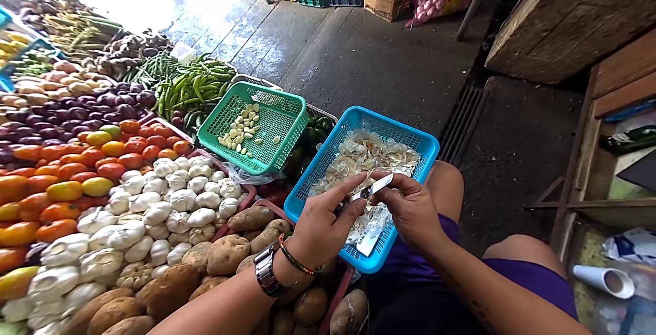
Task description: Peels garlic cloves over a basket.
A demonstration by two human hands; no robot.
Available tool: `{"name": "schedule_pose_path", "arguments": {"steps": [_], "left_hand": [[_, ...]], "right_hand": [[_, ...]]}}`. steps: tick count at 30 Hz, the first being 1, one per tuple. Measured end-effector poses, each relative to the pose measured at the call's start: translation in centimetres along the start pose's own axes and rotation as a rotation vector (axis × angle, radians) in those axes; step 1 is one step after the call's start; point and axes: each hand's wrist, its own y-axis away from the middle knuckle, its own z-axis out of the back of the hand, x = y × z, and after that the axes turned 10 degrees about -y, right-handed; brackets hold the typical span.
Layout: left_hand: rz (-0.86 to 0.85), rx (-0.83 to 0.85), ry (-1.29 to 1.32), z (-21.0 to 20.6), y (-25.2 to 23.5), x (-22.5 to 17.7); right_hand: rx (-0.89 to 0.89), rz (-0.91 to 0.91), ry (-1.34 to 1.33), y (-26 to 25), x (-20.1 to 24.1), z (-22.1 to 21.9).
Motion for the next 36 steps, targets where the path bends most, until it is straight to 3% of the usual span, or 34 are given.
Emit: {"name": "schedule_pose_path", "arguments": {"steps": [13,19,25,28,31,36], "left_hand": [[-0.031,-0.065,-0.058,-0.3,0.1,0.1],[0.211,-0.093,-0.110,0.4,-0.4,0.2],[0.379,0.035,-0.049,0.4,-0.7,0.0],[0.356,-0.022,0.160,0.2,-0.5,-0.3],[0.221,-0.011,0.349,0.3,-0.3,-0.3],[0.070,0.045,0.262,0.3,-0.3,-0.1]], "right_hand": [[-0.053,-0.039,0.006,0.2,0.1,-0.8],[-0.009,-0.102,-0.073,0.2,0.2,-0.6],[-0.047,-0.214,-0.260,-0.3,0.9,-0.6],[-0.092,-0.263,-0.338,-0.5,1.3,-0.7],[-0.065,-0.304,-0.419,-0.6,1.3,-0.4],[0.025,-0.346,-0.478,-0.5,1.1,-0.3]]}}
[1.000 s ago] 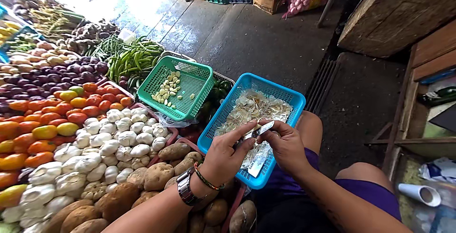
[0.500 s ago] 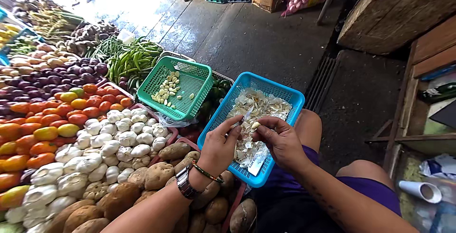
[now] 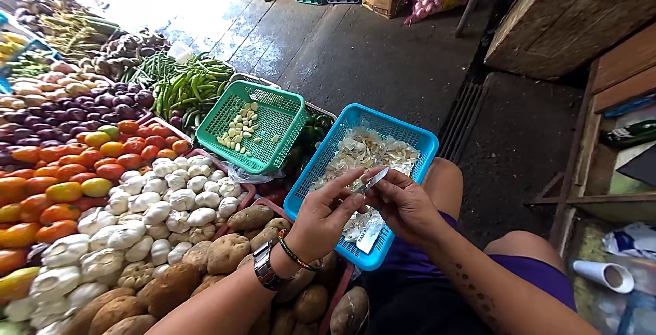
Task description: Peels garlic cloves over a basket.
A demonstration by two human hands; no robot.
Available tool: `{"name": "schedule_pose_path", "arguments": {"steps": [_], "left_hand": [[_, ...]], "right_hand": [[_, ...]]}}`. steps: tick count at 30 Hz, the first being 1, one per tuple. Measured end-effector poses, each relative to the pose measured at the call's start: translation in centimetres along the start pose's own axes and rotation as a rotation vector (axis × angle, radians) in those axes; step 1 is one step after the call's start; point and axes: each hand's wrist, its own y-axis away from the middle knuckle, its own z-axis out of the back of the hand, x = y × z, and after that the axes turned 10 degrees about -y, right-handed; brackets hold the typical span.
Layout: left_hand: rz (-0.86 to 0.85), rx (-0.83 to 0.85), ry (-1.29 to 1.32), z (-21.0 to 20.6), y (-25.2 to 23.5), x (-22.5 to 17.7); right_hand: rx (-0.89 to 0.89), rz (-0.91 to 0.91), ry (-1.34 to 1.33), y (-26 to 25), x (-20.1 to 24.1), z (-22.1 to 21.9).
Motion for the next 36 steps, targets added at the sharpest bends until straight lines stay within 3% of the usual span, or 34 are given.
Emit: {"name": "schedule_pose_path", "arguments": {"steps": [6,11,19,27,36], "left_hand": [[-0.019,-0.047,-0.034,-0.1,-0.1,0.4],[0.090,-0.092,0.092,0.1,-0.2,0.2],[-0.173,0.004,-0.196,-0.3,0.1,-0.1],[-0.183,-0.029,-0.310,-0.6,0.6,0.1],[-0.213,-0.031,-0.205,-0.8,0.5,0.1]], "right_hand": [[-0.049,-0.077,-0.072,0.2,0.2,-0.5],[-0.052,-0.137,-0.093,0.1,0.7,0.1],[0.092,-0.088,-0.067,-0.3,0.9,1.3],[0.220,-0.020,-0.023,-0.6,1.0,2.7],[0.219,-0.082,-0.108,-0.5,0.5,2.4]]}}
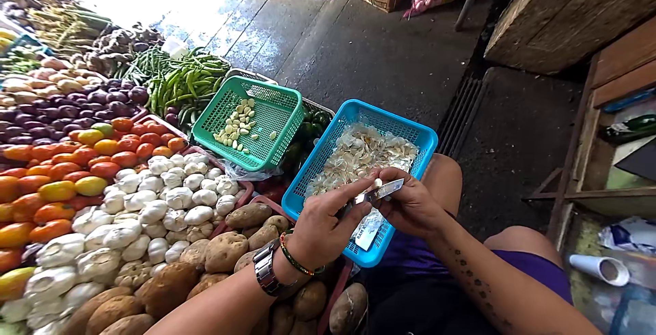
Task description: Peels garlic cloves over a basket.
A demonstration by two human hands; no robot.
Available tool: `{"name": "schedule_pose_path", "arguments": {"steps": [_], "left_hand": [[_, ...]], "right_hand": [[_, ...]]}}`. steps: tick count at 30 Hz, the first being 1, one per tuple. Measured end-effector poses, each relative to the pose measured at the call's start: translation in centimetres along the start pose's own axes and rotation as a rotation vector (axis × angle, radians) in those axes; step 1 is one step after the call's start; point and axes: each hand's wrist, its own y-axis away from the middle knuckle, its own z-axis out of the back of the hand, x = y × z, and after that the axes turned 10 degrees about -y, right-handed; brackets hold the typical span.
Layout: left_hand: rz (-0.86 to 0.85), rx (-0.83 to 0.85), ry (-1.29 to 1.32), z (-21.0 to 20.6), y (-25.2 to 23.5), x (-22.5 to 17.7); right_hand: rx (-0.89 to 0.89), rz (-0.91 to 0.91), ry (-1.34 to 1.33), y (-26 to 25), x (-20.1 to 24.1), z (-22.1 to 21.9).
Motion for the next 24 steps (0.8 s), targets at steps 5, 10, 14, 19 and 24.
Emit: {"name": "schedule_pose_path", "arguments": {"steps": [5,10,14,19,24], "left_hand": [[-0.008,-0.017,-0.007,-0.02,-0.01,-0.08],[-0.035,-0.017,-0.035,0.04,0.06,-0.05],[-0.046,-0.018,-0.063,0.03,0.09,0.06],[-0.037,-0.015,-0.078,0.03,0.02,0.06],[-0.036,-0.015,-0.121,0.15,-0.03,0.10]], "right_hand": [[-0.006,-0.007,-0.012,0.01,-0.05,-0.06],[-0.002,-0.007,0.005,0.06,-0.01,0.09],[0.004,-0.008,0.038,0.08,0.27,0.04],[0.007,-0.009,0.070,0.10,0.33,0.04],[-0.020,-0.005,0.121,0.15,0.59,-0.18]]}}
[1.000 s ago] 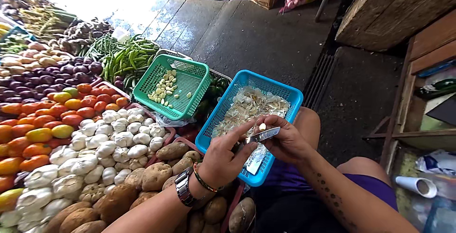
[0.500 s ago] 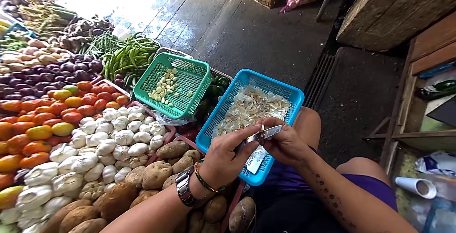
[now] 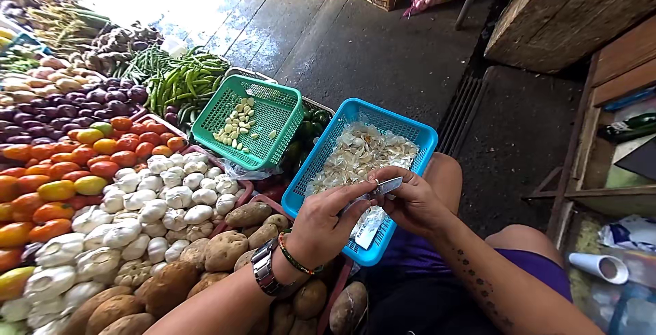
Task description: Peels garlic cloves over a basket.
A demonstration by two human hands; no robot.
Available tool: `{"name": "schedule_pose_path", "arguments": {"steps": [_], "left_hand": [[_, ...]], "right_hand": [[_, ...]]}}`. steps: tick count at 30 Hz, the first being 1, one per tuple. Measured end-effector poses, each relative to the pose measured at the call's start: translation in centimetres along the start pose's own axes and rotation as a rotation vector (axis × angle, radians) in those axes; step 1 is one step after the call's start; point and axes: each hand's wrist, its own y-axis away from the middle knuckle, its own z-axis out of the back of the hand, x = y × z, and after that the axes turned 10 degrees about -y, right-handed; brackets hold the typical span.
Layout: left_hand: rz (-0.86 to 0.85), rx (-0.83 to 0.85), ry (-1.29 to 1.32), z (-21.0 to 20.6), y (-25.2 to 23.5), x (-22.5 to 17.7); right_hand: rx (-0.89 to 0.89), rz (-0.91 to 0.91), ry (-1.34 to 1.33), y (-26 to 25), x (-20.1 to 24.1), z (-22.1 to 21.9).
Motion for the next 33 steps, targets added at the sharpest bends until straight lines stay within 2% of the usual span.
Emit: {"name": "schedule_pose_path", "arguments": {"steps": [4,10,15,18,22,25,28,30,33], "left_hand": [[0.117,0.030,0.066,0.1,-0.1,-0.3],[0.537,0.144,0.690,0.7,-0.8,-1.4],[0.730,0.203,0.967,1.4,-1.3,-2.2],[0.731,0.202,0.993,1.5,-1.3,-2.2],[0.446,0.108,0.539,1.1,-0.8,-1.5],[0.358,0.072,0.388,0.9,-0.5,-1.3],[0.402,0.108,0.469,1.0,-0.6,-1.4],[0.495,0.119,0.610,1.2,-0.9,-1.8],[0.645,0.028,0.735,1.6,-1.2,-2.2]], "right_hand": [[-0.017,0.025,0.046,0.0,0.2,-0.2],[-0.021,0.172,0.167,-0.3,-0.1,-0.2],[0.015,0.256,0.203,-0.5,-0.4,0.2],[0.002,0.274,0.207,-0.6,-0.7,0.3],[-0.168,0.170,0.360,-0.2,-0.2,-1.5],[-0.194,0.085,0.393,0.1,0.1,-2.6],[-0.191,0.120,0.379,0.1,-0.2,-2.4],[-0.163,0.110,0.374,0.2,-0.2,-2.0],[-0.090,0.067,0.356,0.4,0.0,-2.1]]}}
